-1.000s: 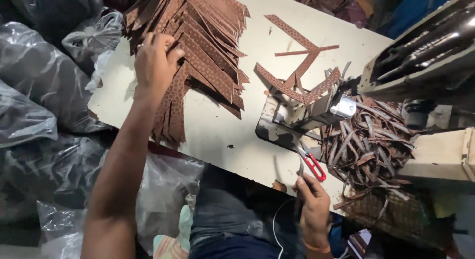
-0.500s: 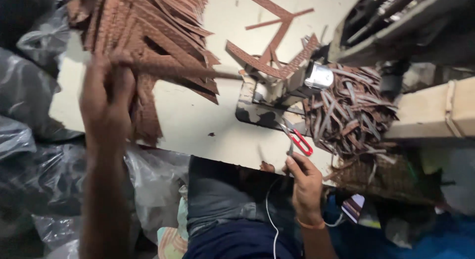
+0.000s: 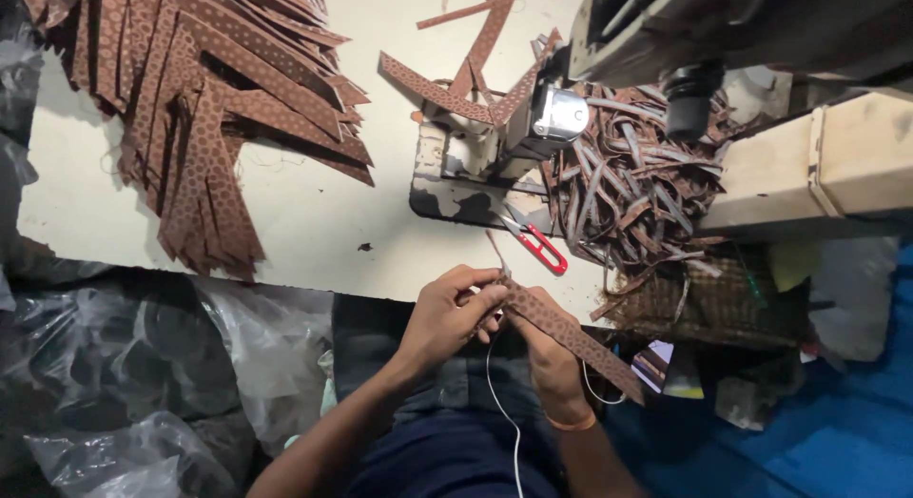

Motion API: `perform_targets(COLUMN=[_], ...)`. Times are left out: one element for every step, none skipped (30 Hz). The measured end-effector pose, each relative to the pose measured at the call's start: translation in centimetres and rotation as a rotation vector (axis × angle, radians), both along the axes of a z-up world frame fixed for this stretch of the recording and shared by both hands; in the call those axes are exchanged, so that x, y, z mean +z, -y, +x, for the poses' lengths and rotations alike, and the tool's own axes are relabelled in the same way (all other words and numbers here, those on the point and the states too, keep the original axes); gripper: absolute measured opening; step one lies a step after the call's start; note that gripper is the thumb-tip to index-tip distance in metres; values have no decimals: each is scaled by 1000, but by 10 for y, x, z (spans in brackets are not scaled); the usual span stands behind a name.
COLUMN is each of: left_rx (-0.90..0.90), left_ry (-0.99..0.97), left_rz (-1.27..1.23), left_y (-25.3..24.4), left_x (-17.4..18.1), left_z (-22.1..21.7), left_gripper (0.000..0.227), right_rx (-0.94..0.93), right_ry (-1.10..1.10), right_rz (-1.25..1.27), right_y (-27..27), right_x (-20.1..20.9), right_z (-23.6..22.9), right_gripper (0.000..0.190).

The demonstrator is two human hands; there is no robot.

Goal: Stitching together or finishing decorative leather straps for shoes using an industrial sewing machine.

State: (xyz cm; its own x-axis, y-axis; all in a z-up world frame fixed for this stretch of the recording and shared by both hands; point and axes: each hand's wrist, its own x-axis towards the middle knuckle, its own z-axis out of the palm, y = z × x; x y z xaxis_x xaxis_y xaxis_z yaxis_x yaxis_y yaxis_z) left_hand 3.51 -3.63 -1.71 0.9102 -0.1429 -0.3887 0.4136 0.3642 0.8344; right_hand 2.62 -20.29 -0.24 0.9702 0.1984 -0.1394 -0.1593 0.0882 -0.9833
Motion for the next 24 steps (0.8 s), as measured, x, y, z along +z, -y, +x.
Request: perform_targets(left_rx=[-14,-24,-25,3,31,37,57,76,83,68,52,46,38,23,11,29,47,47,80,119,124,126,129,130], left_ry=[19,37,36,71,105,107,109,107,105,77,50,47,39,33,32,28,23,27,34,35,34,48,62,55], left_rz=[24,48,48,74,100,103,154,202,203,199,195,193,149,105,105,84,64,62,85,109,108,131,154,154], left_y=[0,-1,-1,-1,-2,-5,-9,-11,-13,-15,-15,-13,-9,-6,-5,-4,-4,-5,-7,-9,-9,-8,-7,-6], left_x=[-1,-3,-1,0,1,-1,-4,-7,-5,-3,-1,-4,-6,-8,-10,-12,-14,-12,-11,-9,-9,-9,-9,-10], left_z=[1,1,2,3,3,6,8,9,10,11,12,10,9,8,8,9,9,11,13,12,11,10,10,5], left_gripper=[30,28,28,27,26,26,27,27,27,29,31,31,33,35,35,36,36,36,36,35,35,35,34,34], right_rx=[11,26,24,24,25,31,-14,-59,-52,-36,-20,-26,-9,2,-10,40,91,90,60,36,41,29,15,18], right_ry=[-24,-50,-50,-66,-82,-80,-91,-105,-106,-145,-184,-187,-205,-222,-223,-228,-234,-230,-210,-194,-195,32,261,255], right_rz=[32,63,64,75,86,89,-50,-191,-191,-92,7,7,11,17,19,70,122,121,62,3,2,-188,-375,-375], right_y=[0,1,0,-2,-4,-3,-3,-2,5,13,22,23,25,26,25,25,24,20,15,10,6,3,1,0], right_x=[1,1,3,4,6,4,2,0,-11,-22,-34,-21,-8,5,9,13,18,16,14,11,14,17,19,24], right_z=[0,0,-1,-2,-3,-7,-12,-18,-23,-30,-36,-35,-33,-32,-29,-24,-21,-22,-23,-25,-27,-29,-30,-26], right_gripper=[15,14,14,13,12,12,14,19,19,15,12,12,18,25,25,29,34,34,29,25,25,21,18,18])
